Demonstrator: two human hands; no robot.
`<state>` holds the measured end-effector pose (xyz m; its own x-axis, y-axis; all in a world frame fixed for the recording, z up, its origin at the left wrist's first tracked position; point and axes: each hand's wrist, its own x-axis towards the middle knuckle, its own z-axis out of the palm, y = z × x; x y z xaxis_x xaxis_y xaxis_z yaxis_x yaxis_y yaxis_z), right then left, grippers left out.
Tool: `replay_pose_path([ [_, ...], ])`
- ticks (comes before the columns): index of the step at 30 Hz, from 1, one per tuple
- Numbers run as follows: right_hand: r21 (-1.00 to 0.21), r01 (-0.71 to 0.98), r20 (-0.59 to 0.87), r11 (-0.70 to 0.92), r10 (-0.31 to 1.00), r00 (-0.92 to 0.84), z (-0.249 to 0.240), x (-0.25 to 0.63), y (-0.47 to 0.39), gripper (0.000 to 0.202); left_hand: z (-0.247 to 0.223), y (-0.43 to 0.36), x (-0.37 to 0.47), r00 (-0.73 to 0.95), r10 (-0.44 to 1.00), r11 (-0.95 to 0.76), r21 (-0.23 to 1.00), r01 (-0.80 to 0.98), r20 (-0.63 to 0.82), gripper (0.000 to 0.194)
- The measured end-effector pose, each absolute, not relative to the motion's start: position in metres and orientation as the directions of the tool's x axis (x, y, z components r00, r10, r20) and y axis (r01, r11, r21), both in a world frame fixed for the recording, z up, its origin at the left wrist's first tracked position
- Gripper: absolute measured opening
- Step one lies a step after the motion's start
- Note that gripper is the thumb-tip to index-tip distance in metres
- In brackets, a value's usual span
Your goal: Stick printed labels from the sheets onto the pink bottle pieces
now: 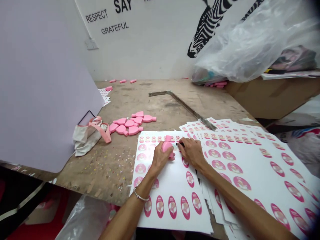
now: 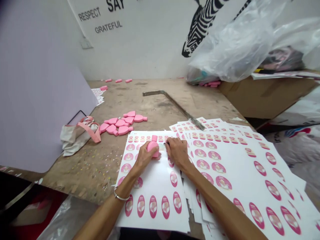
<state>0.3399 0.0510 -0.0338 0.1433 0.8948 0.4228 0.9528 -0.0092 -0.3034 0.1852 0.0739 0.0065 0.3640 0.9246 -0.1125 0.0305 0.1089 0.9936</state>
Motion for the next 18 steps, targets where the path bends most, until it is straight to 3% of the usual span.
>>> replay_pose_path([
  [18, -0.322, 0.946, 0.395, 0.028, 0.912, 0.107, -0.036, 0.344, 0.056, 0.015, -0.006, 0.079, 0.184, 0.361, 0.928, 0.075, 0.996, 0.049, -0.088, 0.033],
])
